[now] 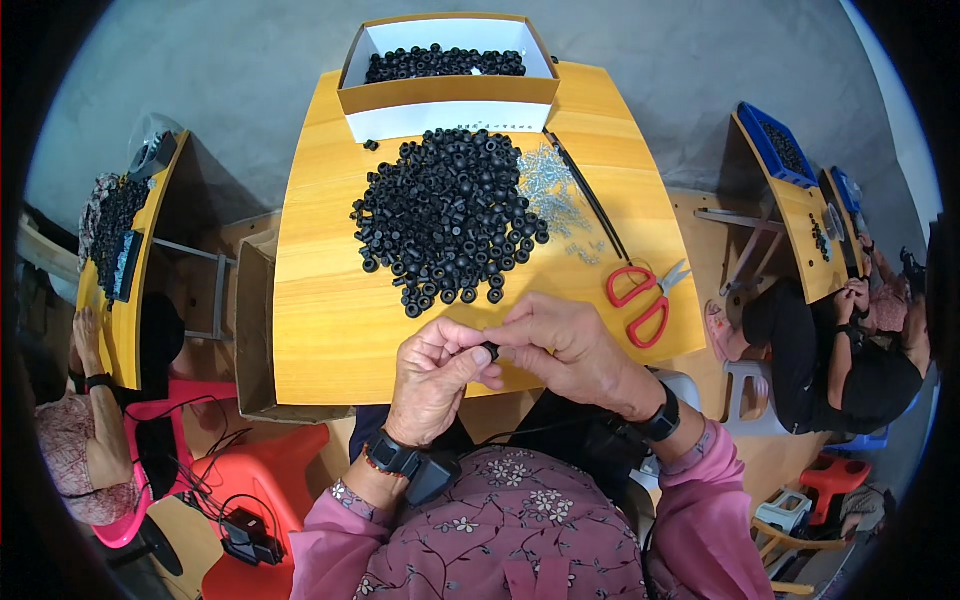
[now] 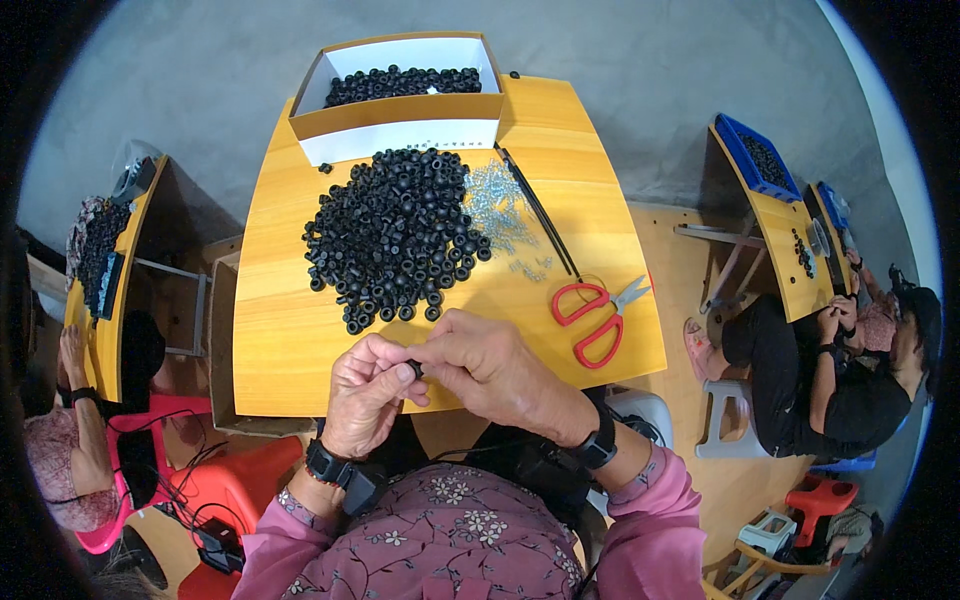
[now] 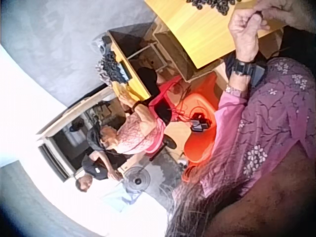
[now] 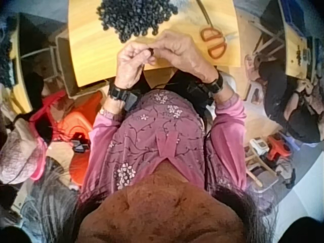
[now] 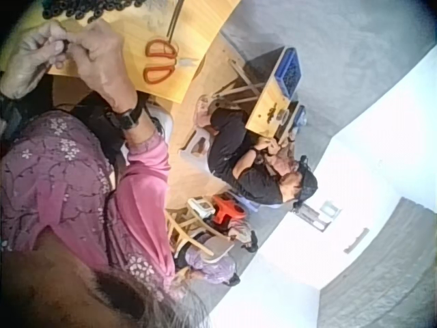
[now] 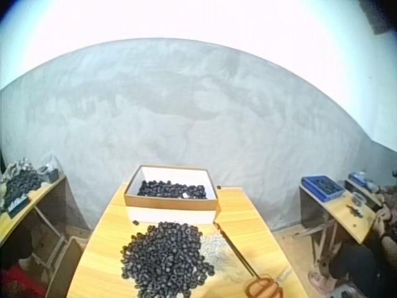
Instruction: Manually assembling small black plastic parts at a workbench.
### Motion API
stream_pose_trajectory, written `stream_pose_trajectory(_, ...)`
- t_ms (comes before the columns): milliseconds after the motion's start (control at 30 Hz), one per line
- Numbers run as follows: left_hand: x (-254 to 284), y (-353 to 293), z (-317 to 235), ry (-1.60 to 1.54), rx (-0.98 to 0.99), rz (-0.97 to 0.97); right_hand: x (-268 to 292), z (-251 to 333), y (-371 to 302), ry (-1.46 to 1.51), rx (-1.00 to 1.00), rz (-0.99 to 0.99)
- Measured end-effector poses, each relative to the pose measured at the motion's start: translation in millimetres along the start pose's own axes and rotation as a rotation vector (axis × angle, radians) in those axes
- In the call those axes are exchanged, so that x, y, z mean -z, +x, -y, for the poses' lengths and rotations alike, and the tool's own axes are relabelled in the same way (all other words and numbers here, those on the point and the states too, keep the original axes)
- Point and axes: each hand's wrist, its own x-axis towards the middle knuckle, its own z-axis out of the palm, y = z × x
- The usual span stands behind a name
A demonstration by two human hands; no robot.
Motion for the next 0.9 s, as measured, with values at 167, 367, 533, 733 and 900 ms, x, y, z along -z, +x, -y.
stream_pose_trajectory(167, -2.0, -0.7, 0.5, -0.034, -0.015, -0.023, -0.9, -2.6, 2.4, -0.032, 0.035, -0.011)
stream_pose_trajectory(367, -3.3, -0.6, 0.1, -0.080, -0.027, -0.045, 0.4, -4.3, 2.5, -0.071, 0.015, 0.023)
stream_pose_trajectory(533, 3.0, 1.8, 0.6, -0.084, -0.049, 0.013, 1.6, -5.5, 5.6, -0.039, 0.049, 0.042)
stream_pose_trajectory(733, 4.2, 3.1, -10.7, -0.141, 0.103, 0.020, 1.5, -5.4, 11.9, 0.002, 0.061, 0.085)
stream_pose_trajectory(900, 3.8, 3.8, -9.4, -0.086, 0.129, -0.025, 3.9, -5.9, 11.3, -0.048, 0.080, 0.098)
